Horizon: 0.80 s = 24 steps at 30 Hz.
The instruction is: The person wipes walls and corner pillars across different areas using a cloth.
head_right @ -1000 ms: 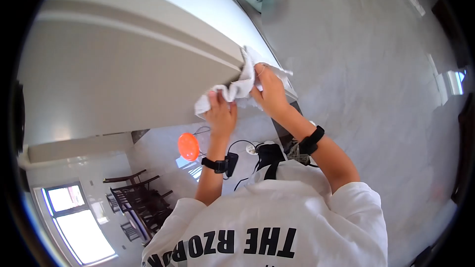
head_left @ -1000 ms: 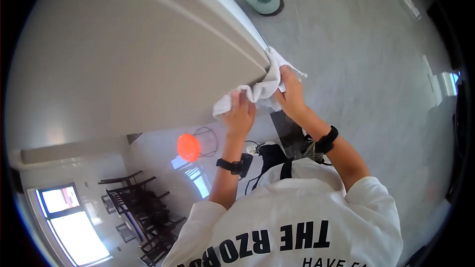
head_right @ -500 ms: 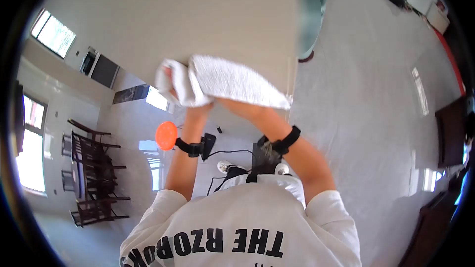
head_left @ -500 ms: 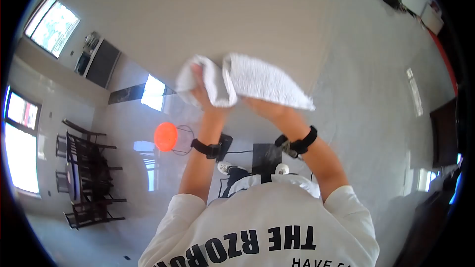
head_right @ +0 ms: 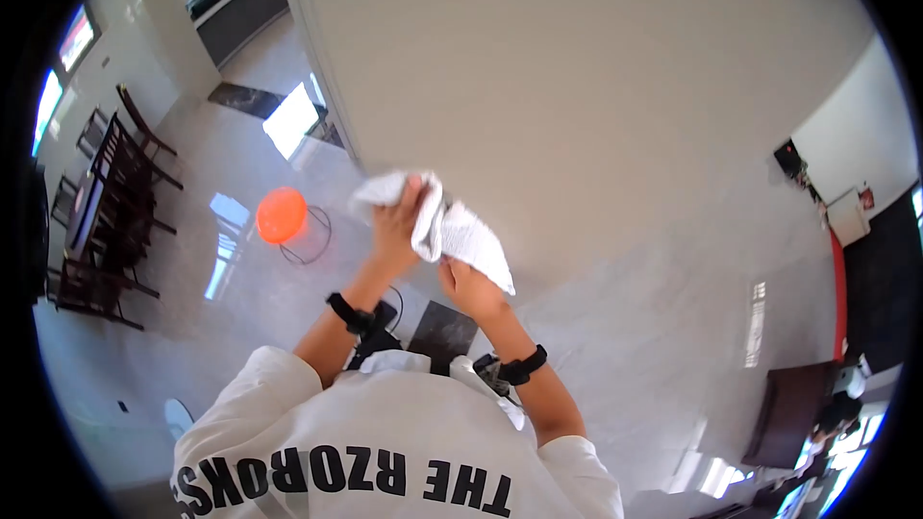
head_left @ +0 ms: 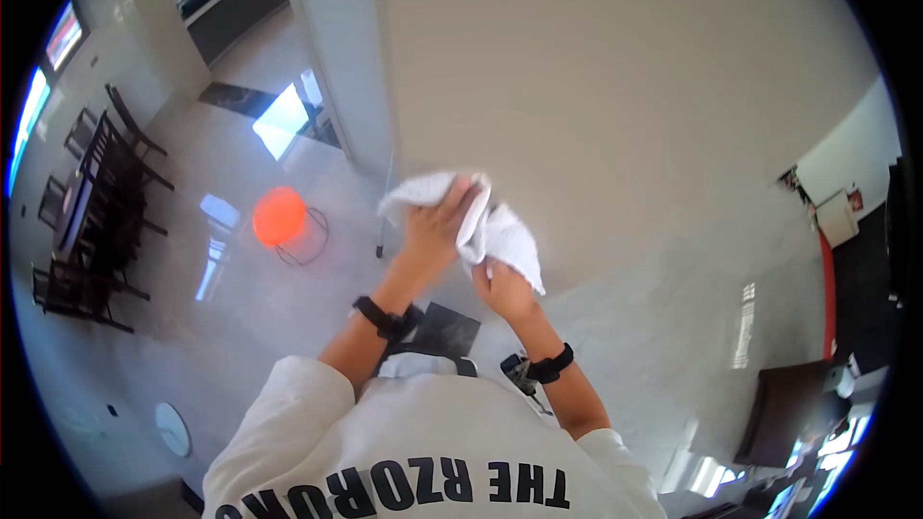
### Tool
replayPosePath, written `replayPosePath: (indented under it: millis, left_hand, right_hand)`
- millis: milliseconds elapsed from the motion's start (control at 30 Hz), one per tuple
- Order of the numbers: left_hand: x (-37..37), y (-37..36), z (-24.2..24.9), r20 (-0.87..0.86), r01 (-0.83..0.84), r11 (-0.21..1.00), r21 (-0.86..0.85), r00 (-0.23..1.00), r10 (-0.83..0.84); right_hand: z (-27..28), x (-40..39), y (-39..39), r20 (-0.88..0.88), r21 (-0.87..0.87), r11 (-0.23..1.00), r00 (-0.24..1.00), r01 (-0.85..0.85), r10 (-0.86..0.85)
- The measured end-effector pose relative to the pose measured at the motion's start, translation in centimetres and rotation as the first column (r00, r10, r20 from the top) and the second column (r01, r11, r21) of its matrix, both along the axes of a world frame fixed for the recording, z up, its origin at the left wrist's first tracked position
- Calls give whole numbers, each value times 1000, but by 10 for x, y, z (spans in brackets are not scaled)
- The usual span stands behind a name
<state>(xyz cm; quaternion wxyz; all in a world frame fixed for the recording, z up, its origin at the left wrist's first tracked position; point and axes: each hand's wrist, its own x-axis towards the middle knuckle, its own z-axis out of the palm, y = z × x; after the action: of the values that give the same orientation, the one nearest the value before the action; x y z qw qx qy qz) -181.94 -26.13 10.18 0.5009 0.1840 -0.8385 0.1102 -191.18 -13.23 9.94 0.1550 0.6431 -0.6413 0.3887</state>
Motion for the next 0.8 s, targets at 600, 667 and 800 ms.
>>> replayPosePath:
  millis: [600, 667, 800]
  left_hand:
    - [-10, -15, -89, -489, 325, 680, 657, 870, 56]
    - [2, 2, -116, -450, 331, 535, 777, 887, 105]
    - [11, 21, -104, -397, 281, 561, 779, 913, 94]
  right_hand:
    - [-4, 13, -67, -10, 426, 879, 971, -214, 240]
    - [-80, 3, -58, 221, 421, 840, 937, -343, 271]
    - [-65, 10, -43, 294, 418, 811, 906, -409, 306]
